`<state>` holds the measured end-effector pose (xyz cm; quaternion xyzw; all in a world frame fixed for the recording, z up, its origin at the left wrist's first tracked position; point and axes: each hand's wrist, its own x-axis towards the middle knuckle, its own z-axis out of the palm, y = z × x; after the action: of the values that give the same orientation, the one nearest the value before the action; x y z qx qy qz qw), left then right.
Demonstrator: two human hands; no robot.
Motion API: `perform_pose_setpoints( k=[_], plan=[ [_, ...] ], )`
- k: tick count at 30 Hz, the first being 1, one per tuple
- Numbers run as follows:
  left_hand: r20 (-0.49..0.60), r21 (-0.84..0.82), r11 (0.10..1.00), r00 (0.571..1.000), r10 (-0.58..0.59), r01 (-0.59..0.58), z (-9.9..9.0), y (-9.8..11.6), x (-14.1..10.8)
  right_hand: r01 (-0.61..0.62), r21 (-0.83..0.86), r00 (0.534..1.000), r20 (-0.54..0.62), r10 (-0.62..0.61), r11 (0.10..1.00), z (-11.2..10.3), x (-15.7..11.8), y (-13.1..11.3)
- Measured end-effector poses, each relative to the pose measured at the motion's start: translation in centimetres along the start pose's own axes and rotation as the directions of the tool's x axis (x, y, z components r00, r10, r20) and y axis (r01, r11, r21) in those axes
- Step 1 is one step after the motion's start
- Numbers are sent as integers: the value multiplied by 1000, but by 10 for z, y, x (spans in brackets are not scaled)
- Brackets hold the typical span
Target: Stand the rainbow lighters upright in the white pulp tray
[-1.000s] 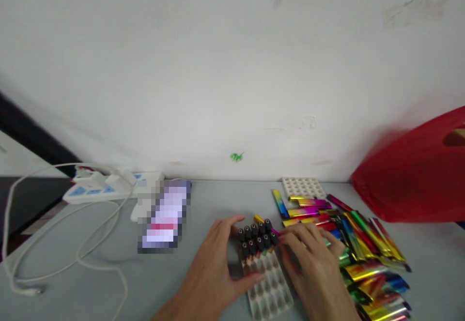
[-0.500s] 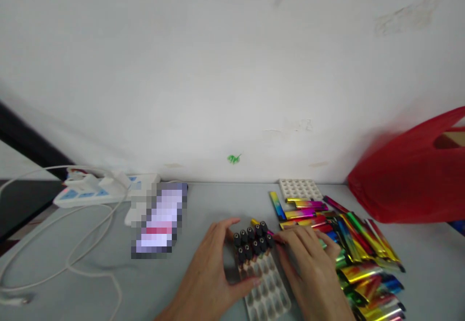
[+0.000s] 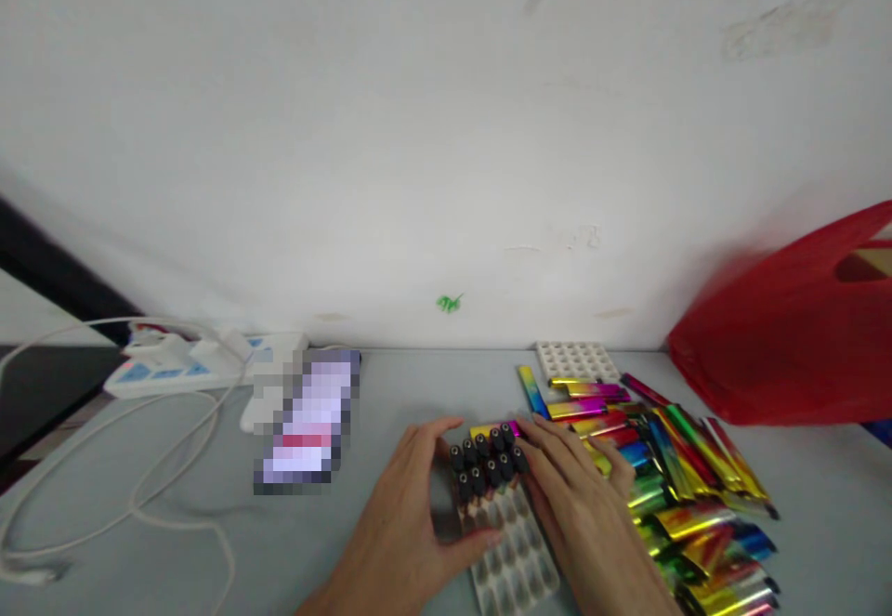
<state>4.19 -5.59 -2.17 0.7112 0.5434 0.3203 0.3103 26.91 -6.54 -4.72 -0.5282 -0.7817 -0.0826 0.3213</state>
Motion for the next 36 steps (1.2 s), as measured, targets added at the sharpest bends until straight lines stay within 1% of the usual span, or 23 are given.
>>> perform_pose_setpoints(
  k=[9, 13, 18, 20, 24, 25, 28, 32, 36],
  plan=[
    [15, -12, 1000, 1000, 3, -3, 0, -2, -1, -42, 8, 999, 13, 42, 999, 3, -2, 0],
    [23, -6, 1000, 1000, 2, -2, 1, -2, 0, -72, 40, 997, 6, 72, 997, 3, -2, -2],
    [26, -4, 1000, 1000, -5, 5, 1, -2, 1, -86, 102, 995, -37, 90, 991, 0, 0, -4],
    [26, -4, 1000, 1000, -4, 4, 1, -2, 1, -61, 91, 997, -41, 65, 994, -2, 2, -3],
    [20, -2, 1000, 1000, 10, -10, 1, -2, 1, 53, 55, 999, -9, -53, 997, -2, 4, 3],
    [22, 0, 1000, 1000, 12, -12, 1, -2, 0, 64, 61, 998, -13, -64, 996, -1, 4, 4],
    [23, 16, 1000, 1000, -4, 4, -1, -2, 0, 39, 109, 998, -46, -34, 993, 3, 2, 5],
    [30, 46, 998, 998, -47, 46, -3, 1, 1, 11, 153, 999, -38, -5, 988, 5, 1, 3],
    [50, 48, 997, 997, -56, 54, -4, 3, 0, -22, 164, 998, -48, 30, 986, 3, 3, 1]
  ],
)
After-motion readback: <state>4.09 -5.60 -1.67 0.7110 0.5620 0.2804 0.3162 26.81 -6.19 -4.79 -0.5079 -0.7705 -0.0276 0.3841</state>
